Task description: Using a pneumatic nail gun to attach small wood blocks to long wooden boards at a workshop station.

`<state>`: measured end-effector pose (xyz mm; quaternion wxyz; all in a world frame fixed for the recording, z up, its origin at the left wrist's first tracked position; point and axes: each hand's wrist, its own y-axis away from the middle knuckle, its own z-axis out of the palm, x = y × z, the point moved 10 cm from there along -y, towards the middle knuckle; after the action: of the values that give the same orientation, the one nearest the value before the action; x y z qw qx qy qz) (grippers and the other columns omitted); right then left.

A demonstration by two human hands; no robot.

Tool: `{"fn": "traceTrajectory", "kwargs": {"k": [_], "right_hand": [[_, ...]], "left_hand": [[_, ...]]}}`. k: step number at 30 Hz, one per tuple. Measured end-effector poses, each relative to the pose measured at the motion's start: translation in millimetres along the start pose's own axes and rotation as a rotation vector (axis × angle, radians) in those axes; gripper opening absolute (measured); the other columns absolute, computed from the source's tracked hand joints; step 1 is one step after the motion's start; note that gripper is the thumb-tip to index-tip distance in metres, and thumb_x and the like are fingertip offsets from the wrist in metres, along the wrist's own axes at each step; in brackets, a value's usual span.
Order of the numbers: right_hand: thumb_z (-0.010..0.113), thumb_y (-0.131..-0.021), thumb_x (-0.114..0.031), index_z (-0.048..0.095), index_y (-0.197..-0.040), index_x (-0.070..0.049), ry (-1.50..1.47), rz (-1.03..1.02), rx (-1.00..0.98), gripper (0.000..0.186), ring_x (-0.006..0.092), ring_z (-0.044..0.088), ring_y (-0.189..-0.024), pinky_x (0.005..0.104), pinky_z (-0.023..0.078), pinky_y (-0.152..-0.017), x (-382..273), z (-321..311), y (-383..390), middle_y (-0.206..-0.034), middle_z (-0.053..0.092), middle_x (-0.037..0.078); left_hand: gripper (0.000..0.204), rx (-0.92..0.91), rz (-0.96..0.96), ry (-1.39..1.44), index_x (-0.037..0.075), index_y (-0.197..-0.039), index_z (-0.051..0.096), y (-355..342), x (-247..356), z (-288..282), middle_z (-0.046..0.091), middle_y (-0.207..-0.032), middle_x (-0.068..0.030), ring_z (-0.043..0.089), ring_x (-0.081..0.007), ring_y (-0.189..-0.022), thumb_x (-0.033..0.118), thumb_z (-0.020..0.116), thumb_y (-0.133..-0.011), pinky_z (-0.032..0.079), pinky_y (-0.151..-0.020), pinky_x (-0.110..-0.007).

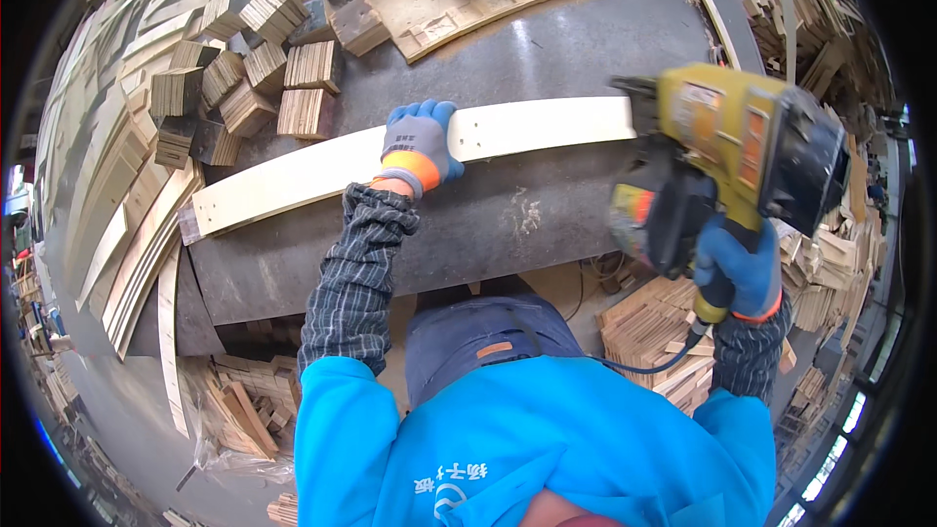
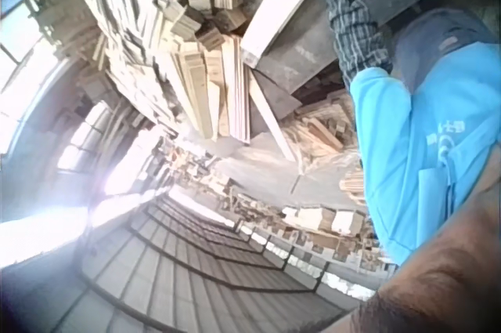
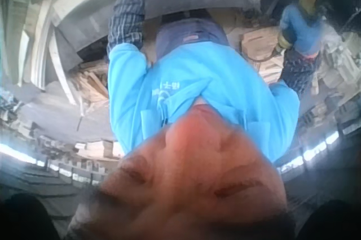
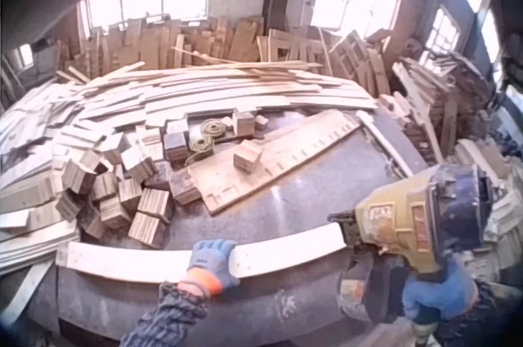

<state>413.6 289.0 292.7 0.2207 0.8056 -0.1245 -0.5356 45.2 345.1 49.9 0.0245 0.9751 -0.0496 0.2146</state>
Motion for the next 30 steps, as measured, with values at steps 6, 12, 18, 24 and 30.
{"fn": "traceTrajectory", "kwargs": {"k": [6, 12, 18, 24, 30], "right_hand": [[0.073, -0.092, -0.012, 0.069, -0.110, -0.002, 0.044, -0.018, 0.398, 0.021, 0.0125, 0.059, -0.057, 0.0318, 0.049, -0.053, 151.3, -184.9, -44.6, -0.078, 0.067, 0.005], [0.069, -0.089, -0.014, 0.071, -0.119, -0.003, 0.971, 0.033, 0.389, 0.032, 0.0370, 0.074, -0.090, 0.0477, 0.057, -0.081, 344.8, -368.4, -261.6, -0.103, 0.078, 0.022], [0.077, -0.096, -0.034, 0.064, -0.144, -0.001, 0.866, 0.026, 0.503, 0.060, 0.0346, 0.072, -0.124, 0.0457, 0.057, -0.103, 350.9, -414.9, -345.1, -0.137, 0.072, 0.025], [0.060, -0.110, -0.049, 0.066, -0.146, -0.003, -0.136, -0.470, 0.398, 0.059, 0.0342, 0.068, -0.127, 0.0457, 0.057, -0.104, 204.6, -343.3, -339.0, -0.143, 0.070, 0.017], [0.058, -0.109, -0.052, 0.066, -0.145, -0.004, 0.238, -0.520, 0.222, 0.061, 0.0329, 0.070, -0.123, 0.0466, 0.058, -0.100, 113.3, -103.0, -254.1, -0.139, 0.071, 0.016]], "left_hand": [[0.089, -0.042, 0.016, -0.088, 0.010, -0.138, 0.064, -3.7, -2.9, 4.5, 0.070, -0.130, -0.0152, 0.066, -0.0380, -0.124, 0.043, 0.096, -0.062, 0.047, -0.112, -0.049], [0.080, -0.285, -0.122, -0.187, 0.008, -0.136, 0.070, -7.2, -12.7, 14.2, 0.069, -0.135, -0.0191, 0.064, -0.0401, -0.132, 0.037, 0.096, -0.066, 0.042, -0.120, -0.054], [0.072, -0.055, -0.087, -0.207, 0.011, -0.128, 0.073, 10.5, 32.1, -29.7, 0.072, -0.129, -0.0161, 0.067, -0.0367, -0.127, 0.040, 0.093, -0.065, 0.044, -0.115, -0.052], [0.054, 0.156, 0.021, -0.178, 0.009, -0.112, 0.070, 104.9, 116.4, -100.7, 0.071, -0.110, -0.0131, 0.068, -0.0342, -0.103, 0.026, 0.084, -0.062, 0.050, -0.098, -0.049], [0.065, 0.203, -0.170, -0.013, 0.009, -0.124, 0.064, 296.7, 125.7, -91.3, 0.065, -0.113, -0.0093, 0.063, -0.0331, -0.107, 0.021, 0.079, -0.063, 0.046, -0.097, -0.046]]}}
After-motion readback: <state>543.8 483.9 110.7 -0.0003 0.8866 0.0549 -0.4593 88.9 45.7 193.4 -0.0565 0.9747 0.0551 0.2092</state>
